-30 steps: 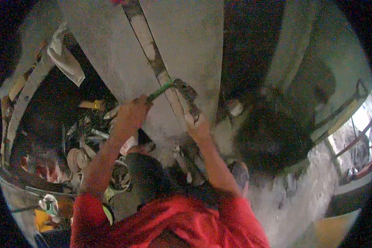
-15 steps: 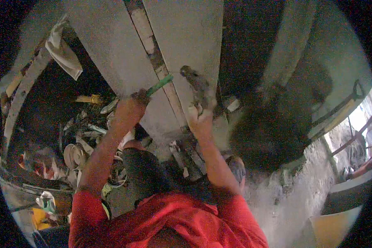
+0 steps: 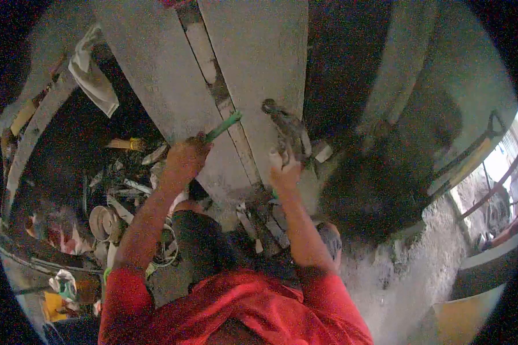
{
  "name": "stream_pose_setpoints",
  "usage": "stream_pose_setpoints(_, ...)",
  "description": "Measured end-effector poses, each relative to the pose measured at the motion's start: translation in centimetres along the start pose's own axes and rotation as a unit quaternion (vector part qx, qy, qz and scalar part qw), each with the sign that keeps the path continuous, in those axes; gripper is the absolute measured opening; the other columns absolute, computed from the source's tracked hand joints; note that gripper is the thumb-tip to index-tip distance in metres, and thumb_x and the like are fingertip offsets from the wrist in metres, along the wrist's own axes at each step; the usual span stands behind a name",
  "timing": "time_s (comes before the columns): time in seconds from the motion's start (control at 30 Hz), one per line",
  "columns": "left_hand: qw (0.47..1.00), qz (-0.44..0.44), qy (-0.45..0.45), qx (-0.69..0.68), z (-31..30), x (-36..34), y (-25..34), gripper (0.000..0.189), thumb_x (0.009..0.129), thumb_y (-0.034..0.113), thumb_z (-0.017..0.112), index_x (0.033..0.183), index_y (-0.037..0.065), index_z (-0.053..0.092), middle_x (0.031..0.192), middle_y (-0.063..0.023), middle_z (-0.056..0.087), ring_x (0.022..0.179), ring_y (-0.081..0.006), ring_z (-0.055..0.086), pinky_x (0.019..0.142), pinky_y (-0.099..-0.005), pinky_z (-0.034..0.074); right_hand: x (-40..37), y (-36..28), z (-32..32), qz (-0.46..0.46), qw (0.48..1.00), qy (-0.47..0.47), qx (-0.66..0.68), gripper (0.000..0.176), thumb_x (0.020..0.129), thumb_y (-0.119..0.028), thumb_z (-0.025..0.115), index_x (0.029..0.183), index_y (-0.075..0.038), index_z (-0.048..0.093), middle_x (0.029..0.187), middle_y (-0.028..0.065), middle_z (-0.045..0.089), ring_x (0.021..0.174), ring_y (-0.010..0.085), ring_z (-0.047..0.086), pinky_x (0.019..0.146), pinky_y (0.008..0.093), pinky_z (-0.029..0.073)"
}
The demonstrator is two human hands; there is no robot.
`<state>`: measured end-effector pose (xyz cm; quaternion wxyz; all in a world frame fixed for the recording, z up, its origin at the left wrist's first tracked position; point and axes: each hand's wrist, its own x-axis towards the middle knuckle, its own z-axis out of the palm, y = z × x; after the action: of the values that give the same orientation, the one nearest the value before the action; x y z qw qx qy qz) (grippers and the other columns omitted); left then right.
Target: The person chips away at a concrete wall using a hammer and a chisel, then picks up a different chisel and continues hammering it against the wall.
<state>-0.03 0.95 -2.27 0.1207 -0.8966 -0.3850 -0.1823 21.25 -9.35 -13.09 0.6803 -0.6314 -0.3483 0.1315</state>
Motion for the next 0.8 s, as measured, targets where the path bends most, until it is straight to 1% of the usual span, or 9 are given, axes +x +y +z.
stream_pose_setpoints(0.07, 0.996, -0.017, 0.024, -0.086, 0.5, -0.4, -0.3, 0.026, 0.092, 0.029, 0.055, 0.098, 0.003, 0.056, 0.075, -0.0161, 0.064, 0.070, -0.0383, 0.064, 0.060, -0.0474, 0.051, 0.3, -2.0, -1.4, 0.009, 0.991, -0.016, 0.132, 0.039, 0.082, -0.031, 0.068, 0.102, 0.001, 0.059, 0.080, 0.0135, 0.063, 0.069, 0.0217, 0.058, 0.066, 0.0363, 0.047)
stream_pose_setpoints(0.2, 0.979, 0.131, 0.158, -0.013, 4.8, 0.7, -4.1, 0.026, 0.093, 0.030, 0.053, 0.098, 0.005, 0.055, 0.078, -0.0191, 0.064, 0.074, -0.0403, 0.064, 0.063, -0.0492, 0.050, 2.0, -9.1, -5.7, -0.006, 0.996, -0.060, -0.068, 0.038, 0.085, -0.029, 0.064, 0.106, 0.001, 0.055, 0.072, 0.0066, 0.058, 0.060, 0.0158, 0.052, 0.056, 0.0314, 0.044)
stream_pose_setpoints(0.27, 0.982, -0.057, 0.058, -0.172, 1.2, 0.7, -3.0, 0.026, 0.095, 0.032, 0.051, 0.098, 0.007, 0.055, 0.080, -0.0208, 0.065, 0.075, -0.0414, 0.064, 0.063, -0.0504, 0.050, 3.0, -9.6, -6.4, -0.071, 0.983, -0.072, -0.151, 0.035, 0.087, -0.026, 0.060, 0.109, 0.000, 0.053, 0.070, 0.0020, 0.054, 0.058, 0.0114, 0.049, 0.052, 0.0284, 0.041)
stream_pose_setpoints(0.33, 0.986, -0.014, 0.098, -0.137, 1.6, 0.5, -3.7, 0.028, 0.096, 0.033, 0.050, 0.099, 0.006, 0.054, 0.079, -0.0208, 0.065, 0.074, -0.0431, 0.063, 0.064, -0.0520, 0.049, 3.1, -9.0, -6.5, -0.155, 0.985, -0.065, 0.023, 0.034, 0.088, -0.027, 0.058, 0.109, 0.000, 0.055, 0.073, 0.0024, 0.055, 0.060, 0.0121, 0.050, 0.056, 0.0284, 0.043)
stream_pose_setpoints(0.37, 0.993, -0.017, 0.075, -0.091, 0.9, 0.7, -3.2, 0.028, 0.095, 0.033, 0.050, 0.098, 0.006, 0.054, 0.078, -0.0203, 0.064, 0.071, -0.0414, 0.063, 0.061, -0.0507, 0.049, 3.6, -4.3, -6.3, -0.072, 0.992, -0.072, 0.067, 0.043, 0.087, -0.035, 0.060, 0.110, 0.001, 0.056, 0.075, 0.0087, 0.063, 0.069, 0.0164, 0.058, 0.064, 0.0321, 0.048)
stream_pose_setpoints(0.53, 0.992, 0.052, 0.109, 0.036, -1.0, 0.7, -3.0, 0.027, 0.094, 0.033, 0.052, 0.097, 0.006, 0.055, 0.069, -0.0159, 0.063, 0.060, -0.0340, 0.064, 0.050, -0.0446, 0.050, -0.3, -3.7, -5.9, -0.045, 0.998, -0.036, -0.016, 0.043, 0.091, -0.041, 0.055, 0.106, 0.000, 0.056, 0.074, 0.0049, 0.059, 0.063, 0.0151, 0.055, 0.059, 0.0301, 0.046)
stream_pose_setpoints(0.63, 0.992, 0.067, 0.094, 0.049, -1.6, 1.4, -3.0, 0.026, 0.094, 0.032, 0.053, 0.096, 0.007, 0.055, 0.064, -0.0107, 0.061, 0.054, -0.0279, 0.063, 0.045, -0.0390, 0.049, 0.5, -9.5, -7.0, -0.053, 0.984, -0.119, 0.121, 0.036, 0.091, -0.039, 0.053, 0.098, -0.004, 0.055, 0.079, 0.0033, 0.056, 0.067, 0.0144, 0.051, 0.062, 0.0273, 0.045)
stream_pose_setpoints(0.7, 0.965, 0.189, 0.150, 0.105, -0.4, 1.9, -4.6, 0.024, 0.093, 0.030, 0.054, 0.097, 0.006, 0.056, 0.062, -0.0088, 0.060, 0.055, -0.0271, 0.063, 0.046, -0.0386, 0.051, 1.2, -7.0, -6.0, -0.078, 0.980, -0.109, 0.147, 0.032, 0.090, -0.035, 0.055, 0.096, -0.004, 0.057, 0.077, 0.0051, 0.056, 0.064, 0.0152, 0.051, 0.061, 0.0287, 0.046)
stream_pose_setpoints(0.8, 0.972, 0.173, 0.131, 0.085, -0.5, 2.2, -4.6, 0.024, 0.093, 0.029, 0.055, 0.097, 0.006, 0.057, 0.062, -0.0091, 0.060, 0.055, -0.0264, 0.064, 0.047, -0.0378, 0.052, 3.3, -1.6, -3.4, -0.139, 0.965, -0.077, 0.208, 0.024, 0.086, -0.026, 0.058, 0.091, -0.002, 0.062, 0.072, 0.0087, 0.057, 0.058, 0.0169, 0.051, 0.058, 0.0313, 0.048)
